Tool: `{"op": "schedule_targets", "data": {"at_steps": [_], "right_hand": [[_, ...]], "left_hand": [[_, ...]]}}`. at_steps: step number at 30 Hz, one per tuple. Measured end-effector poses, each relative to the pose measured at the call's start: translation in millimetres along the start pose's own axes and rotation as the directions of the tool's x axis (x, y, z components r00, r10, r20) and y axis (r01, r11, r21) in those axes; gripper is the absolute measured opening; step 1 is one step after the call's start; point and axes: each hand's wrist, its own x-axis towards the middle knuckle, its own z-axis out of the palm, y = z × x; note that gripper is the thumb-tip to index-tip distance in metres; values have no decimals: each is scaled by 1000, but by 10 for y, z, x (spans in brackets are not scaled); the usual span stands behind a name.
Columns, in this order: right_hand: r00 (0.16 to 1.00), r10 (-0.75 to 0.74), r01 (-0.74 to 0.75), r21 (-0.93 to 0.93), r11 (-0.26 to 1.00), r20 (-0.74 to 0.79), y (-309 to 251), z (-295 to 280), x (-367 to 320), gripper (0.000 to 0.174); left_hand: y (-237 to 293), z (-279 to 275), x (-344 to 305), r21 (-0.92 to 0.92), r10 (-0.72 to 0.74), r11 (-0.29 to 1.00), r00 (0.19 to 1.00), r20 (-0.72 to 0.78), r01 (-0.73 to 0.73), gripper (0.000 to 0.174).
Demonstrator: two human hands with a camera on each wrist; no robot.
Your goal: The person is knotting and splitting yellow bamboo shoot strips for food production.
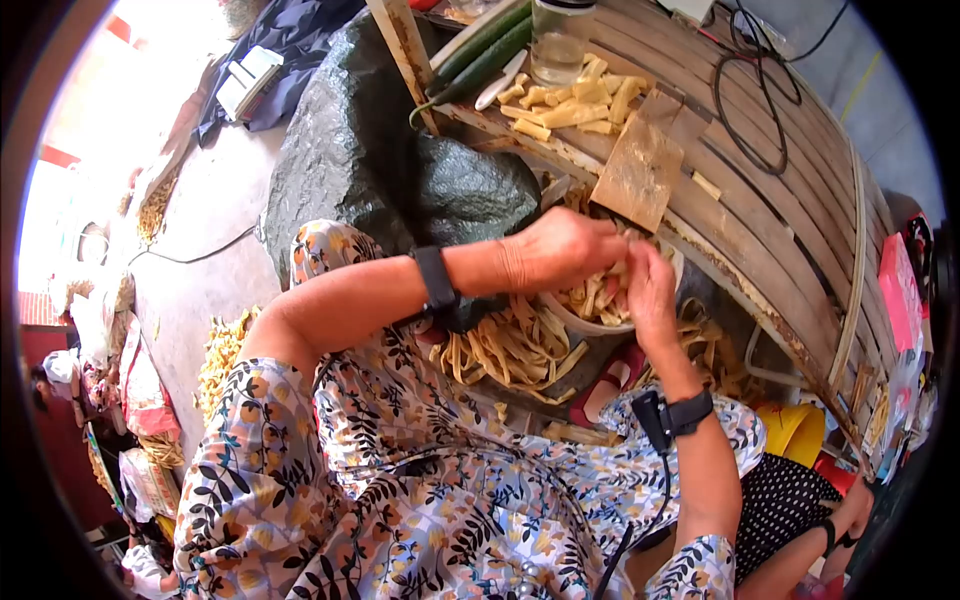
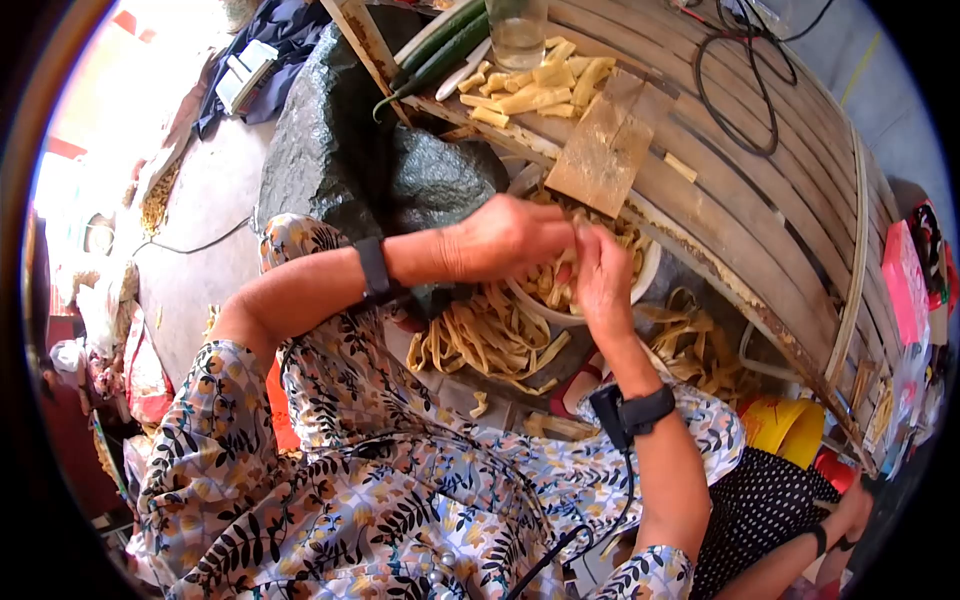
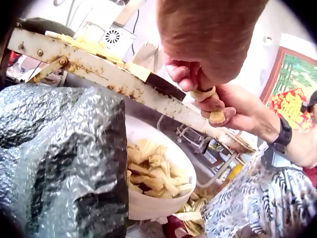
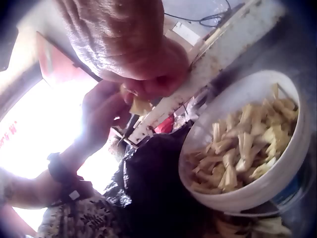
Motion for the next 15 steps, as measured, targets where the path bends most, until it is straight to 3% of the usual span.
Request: {"op": "schedule_targets", "data": {"at_steps": [1, 3, 6, 7, 8, 10, 13, 15], "right_hand": [[988, -148, 142, -132, 981, -39, -39, -13, 1, 34], [983, -179, 171, -136, 976, -49, -51, -26, 12, 37], [997, 79, -80, 68, 994, 26, -36, -29, 13, 41], [996, 84, -88, 99, 991, 42, -30, -48, 13, 41], [994, 87, -94, 132, 987, 62, -39, -71, 12, 41], [992, 29, -52, 189, 981, 126, -113, -113, 21, 40], [993, -82, 62, 204, 977, 89, -124, -119, 48, 40], [990, -131, 118, 196, 974, 53, -171, -115, 38, 37]], "left_hand": [[52, -111, 25, -13, -107, 994, 988, 115, 110, 12], [61, -120, 41, -104, -153, 981, 981, 118, 165, 11], [65, -137, 45, -178, -201, 956, 962, 185, 234, 13], [72, -142, 45, -245, -203, 939, 964, 172, 241, 14], [99, -147, 37, -442, -340, 801, 915, 218, 403, 14], [194, -224, 100, -714, -528, 351, 758, 383, 606, 16], [219, -250, 130, -838, -551, -160, 657, 515, 522, 19], [239, -349, 177, -854, -595, -294, 617, 516, 430, 22]]}}
